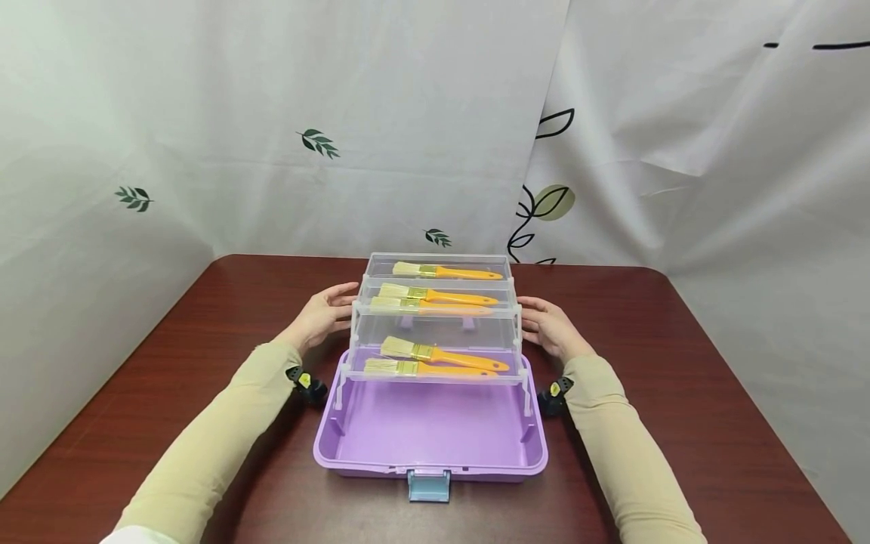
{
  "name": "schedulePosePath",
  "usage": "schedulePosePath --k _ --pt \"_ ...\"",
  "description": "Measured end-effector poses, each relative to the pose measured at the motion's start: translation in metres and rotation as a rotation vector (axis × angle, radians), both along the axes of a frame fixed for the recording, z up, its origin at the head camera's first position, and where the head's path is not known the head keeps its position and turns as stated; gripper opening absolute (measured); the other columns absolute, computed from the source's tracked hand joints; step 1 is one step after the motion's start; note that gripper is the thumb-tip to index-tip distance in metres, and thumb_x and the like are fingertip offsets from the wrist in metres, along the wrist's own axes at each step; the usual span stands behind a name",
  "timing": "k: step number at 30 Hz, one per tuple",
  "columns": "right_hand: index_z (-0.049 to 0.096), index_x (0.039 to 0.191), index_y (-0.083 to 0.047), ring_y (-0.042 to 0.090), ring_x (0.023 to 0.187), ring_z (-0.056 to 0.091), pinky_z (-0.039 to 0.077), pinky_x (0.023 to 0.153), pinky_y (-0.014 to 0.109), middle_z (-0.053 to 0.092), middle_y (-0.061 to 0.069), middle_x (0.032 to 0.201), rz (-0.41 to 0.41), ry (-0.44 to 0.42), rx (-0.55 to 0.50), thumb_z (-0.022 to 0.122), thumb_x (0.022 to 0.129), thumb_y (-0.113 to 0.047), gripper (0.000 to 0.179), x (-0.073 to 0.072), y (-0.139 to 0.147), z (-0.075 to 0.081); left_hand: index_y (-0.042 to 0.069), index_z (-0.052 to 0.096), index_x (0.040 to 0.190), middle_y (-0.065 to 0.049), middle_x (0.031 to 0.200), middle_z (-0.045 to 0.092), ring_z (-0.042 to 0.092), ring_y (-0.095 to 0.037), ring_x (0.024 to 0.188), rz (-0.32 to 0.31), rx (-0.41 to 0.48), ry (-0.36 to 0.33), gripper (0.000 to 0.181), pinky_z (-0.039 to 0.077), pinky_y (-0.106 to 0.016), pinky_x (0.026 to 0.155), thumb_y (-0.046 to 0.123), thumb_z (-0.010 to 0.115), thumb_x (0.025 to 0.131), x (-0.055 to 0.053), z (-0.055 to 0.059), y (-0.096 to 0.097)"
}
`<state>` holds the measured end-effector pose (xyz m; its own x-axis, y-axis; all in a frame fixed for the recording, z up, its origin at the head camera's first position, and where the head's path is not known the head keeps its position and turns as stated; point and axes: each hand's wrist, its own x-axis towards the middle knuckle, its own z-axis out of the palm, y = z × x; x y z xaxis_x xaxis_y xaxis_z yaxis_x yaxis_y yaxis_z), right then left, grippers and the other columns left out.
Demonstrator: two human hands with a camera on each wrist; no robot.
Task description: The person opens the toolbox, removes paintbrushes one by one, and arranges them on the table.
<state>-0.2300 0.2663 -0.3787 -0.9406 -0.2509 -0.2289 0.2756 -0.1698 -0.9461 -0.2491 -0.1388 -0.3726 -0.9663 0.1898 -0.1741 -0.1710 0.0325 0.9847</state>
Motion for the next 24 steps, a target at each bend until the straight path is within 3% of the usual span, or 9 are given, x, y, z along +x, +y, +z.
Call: schedulePosePath --k 4,8,17,24 --pt "0.054 0.101 -0.023 0.005 0.081 0.066 0.056 0.068 0.023 0.069 -0.011 0.085 0.01 -0.001 -0.018 0.042 0.1 -0.008 0.02 0.0 0.001 0.0 0.006 0.028 0.149 -0.026 0.141 0.043 0.063 -0.005 0.086 -0.006 -0.012 -0.003 0.058 0.056 -0.023 0.074 -0.003 0.049 0.095 0.001 0.002 -0.001" --pt "0.054 0.102 -0.023 0.004 0.084 0.066 0.056 0.07 0.022 0.069 -0.011 0.088 0.01 0.002 -0.017 0.041 0.101 -0.009 0.019 0.002 0.003 0.003 0.006 0.028 0.149 -0.024 0.14 0.043 0.062 -0.009 0.091 -0.022 -0.03 0.0 0.058 0.057 -0.029 0.081 0.001 0.052 0.095 0.003 0.005 -0.003" --pt "0.064 0.098 -0.023 0.005 0.082 0.063 0.055 0.073 0.02 0.067 -0.008 0.088 -0.014 0.0 -0.093 0.043 0.1 -0.007 0.026 0.006 0.013 0.013 0.004 0.023 0.149 -0.026 0.14 0.04 0.06 -0.009 0.093 -0.057 -0.004 0.006 0.056 0.054 -0.035 0.088 0.004 0.047 0.098 0.004 0.011 -0.006" --pt "0.069 0.096 -0.021 0.006 0.078 0.062 0.055 0.074 0.021 0.068 -0.005 0.087 0.014 0.041 -0.167 0.045 0.099 -0.004 0.029 0.009 0.019 0.019 0.001 0.021 0.149 -0.029 0.14 0.038 0.06 -0.009 0.093 -0.083 0.011 0.054 0.056 0.053 -0.038 0.091 0.005 0.046 0.099 0.009 0.017 -0.01"
